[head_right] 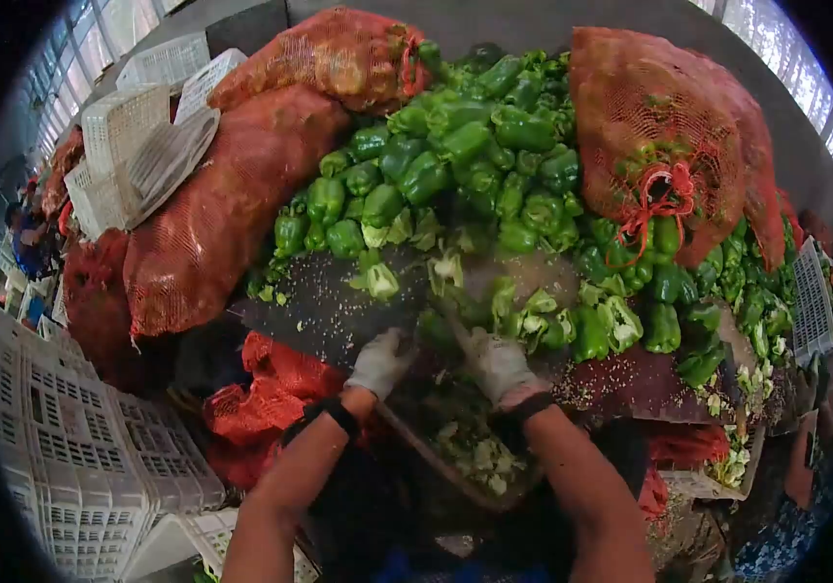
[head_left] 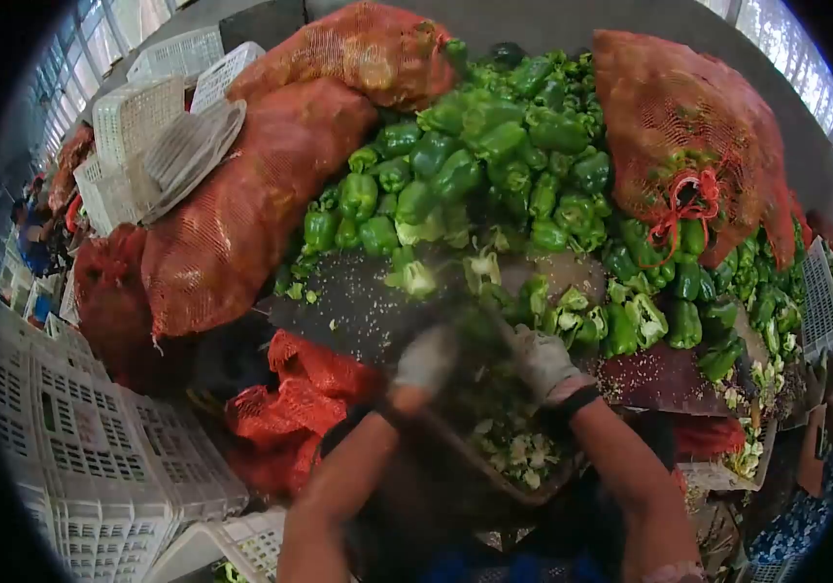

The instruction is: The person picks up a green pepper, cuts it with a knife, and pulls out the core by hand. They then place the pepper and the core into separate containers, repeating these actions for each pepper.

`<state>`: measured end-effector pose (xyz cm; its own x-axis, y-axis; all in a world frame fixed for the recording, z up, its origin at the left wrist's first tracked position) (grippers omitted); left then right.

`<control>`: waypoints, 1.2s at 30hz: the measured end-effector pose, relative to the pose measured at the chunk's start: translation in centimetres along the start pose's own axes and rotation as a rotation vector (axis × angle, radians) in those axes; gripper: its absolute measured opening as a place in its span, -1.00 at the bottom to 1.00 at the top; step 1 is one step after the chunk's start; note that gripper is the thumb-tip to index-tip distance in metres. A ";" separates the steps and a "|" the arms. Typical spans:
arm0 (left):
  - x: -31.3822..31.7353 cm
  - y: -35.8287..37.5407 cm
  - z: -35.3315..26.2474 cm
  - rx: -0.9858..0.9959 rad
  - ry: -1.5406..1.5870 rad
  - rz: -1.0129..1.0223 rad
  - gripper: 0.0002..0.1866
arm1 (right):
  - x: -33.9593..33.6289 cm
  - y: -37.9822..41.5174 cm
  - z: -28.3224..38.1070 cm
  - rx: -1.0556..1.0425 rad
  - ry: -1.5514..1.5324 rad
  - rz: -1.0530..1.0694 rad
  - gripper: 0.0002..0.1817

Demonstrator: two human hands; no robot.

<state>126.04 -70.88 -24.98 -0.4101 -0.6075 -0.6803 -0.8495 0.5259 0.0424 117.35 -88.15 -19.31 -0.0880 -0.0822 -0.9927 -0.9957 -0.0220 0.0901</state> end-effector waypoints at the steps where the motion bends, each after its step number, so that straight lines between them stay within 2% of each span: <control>1: 0.2 0.5 0.5 -0.020 0.004 0.006 -0.52 | 0.6 0.5 0.5 0.018 0.029 0.076 -0.21; 2: 0.3 0.5 0.6 -0.022 0.005 0.007 -0.52 | 1.1 0.8 0.0 0.039 -0.098 0.009 -0.22; 5: -2.3 0.7 -2.1 0.137 0.069 -0.087 -0.50 | 1.3 1.2 -3.3 0.127 -0.411 -0.246 -0.26; 6: -1.9 0.1 -1.2 0.062 0.091 -0.015 -0.41 | 0.9 1.8 -4.0 0.170 -0.483 -0.333 -0.28; 7: -1.7 0.3 -0.8 0.105 0.066 0.009 -0.39 | 0.0 2.7 -4.2 0.218 -0.557 -0.412 -0.29; 9: -0.8 0.0 -1.3 0.226 0.034 0.071 -0.33 | -2.3 5.7 -4.9 0.272 -1.011 -0.537 -0.32; 10: 0.0 -0.4 -1.4 0.157 -0.163 0.184 -0.25 | -3.9 7.7 -5.0 0.412 -1.153 -0.459 -0.31; 11: 0.5 -0.4 -1.9 0.199 -0.256 0.233 -0.25 | -4.2 9.6 -5.4 0.552 -1.298 -0.385 -0.31; 13: 0.5 -0.3 -2.5 0.266 -0.464 0.304 -0.24 | -1.9 12.7 -7.3 0.648 -1.360 -0.670 -0.33; 16: 0.2 -0.1 -4.0 0.204 -0.581 0.349 -0.21 | 2.1 17.9 -10.6 0.749 -1.447 -0.971 -0.34; 18: 1.7 -1.5 -1.5 0.156 -0.431 0.449 -0.23 | 5.2 20.6 -11.7 0.830 -1.424 -1.132 -0.33; 20: 2.3 -2.9 -0.3 0.070 -0.264 0.514 -0.24 | 6.9 21.7 -10.9 0.906 -1.564 -1.061 -0.33; 21: 1.7 -2.5 -1.2 0.094 -0.241 0.486 -0.24 | 7.9 22.4 -10.4 0.943 -1.635 -1.026 -0.33; 22: 0.5 -1.8 -2.6 0.119 -0.220 0.456 -0.24 | 11.1 22.5 -10.6 0.853 -1.671 -1.074 -0.32; 26: 0.0 -1.4 -3.0 0.142 -0.254 0.314 -0.20 | 15.0 20.7 -9.9 0.986 -1.690 -1.101 -0.28; 28: -1.6 -1.6 -3.1 0.116 -0.259 0.106 -0.23 | 18.2 18.4 -13.3 0.857 -1.122 -1.108 -0.31; 30: -5.3 -0.7 -5.3 0.095 -0.189 -0.006 -0.20 | 19.4 17.4 -15.4 0.857 -0.896 -0.961 -0.33; 31: -7.1 -0.2 -6.4 0.087 -0.152 -0.062 -0.18 | 18.7 16.8 -16.5 0.924 -0.941 -0.839 -0.35; 32: -8.5 0.1 -5.8 0.027 0.023 -0.084 -0.21 | 18.1 16.6 -16.8 0.983 -0.982 -0.712 -0.37; 33: -10.0 0.8 -5.1 -0.032 0.199 -0.114 -0.24 | 17.3 16.9 -16.8 0.993 -0.914 -0.681 -0.38; 34: -12.1 4.2 -10.6 -0.034 0.542 -0.144 -0.45 | 16.5 17.1 -16.6 0.997 -0.848 -0.651 -0.38; 35: -12.7 4.3 -8.4 -0.090 0.650 -0.100 -0.42 | 15.1 17.4 -16.2 0.999 -0.781 -0.627 -0.39; 36: -13.3 5.7 -9.1 -0.087 0.712 -0.085 -0.42 | 10.1 17.4 -13.5 0.839 -0.759 -0.696 -0.42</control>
<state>123.64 -65.20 -9.03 -0.4332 -0.9003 -0.0430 -0.8992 0.4284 0.0892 99.48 -102.77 -26.66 0.7227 0.2743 -0.6344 -0.5313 0.8076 -0.2559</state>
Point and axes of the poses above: each hand's wrist, its own y-axis away from the middle knuckle, its own x-axis out of the palm, z = x × y, the point moved 4 cm from there along -y, towards the middle knuckle, and after that the axes turned 7 degrees about y, right-handed, at the moved point
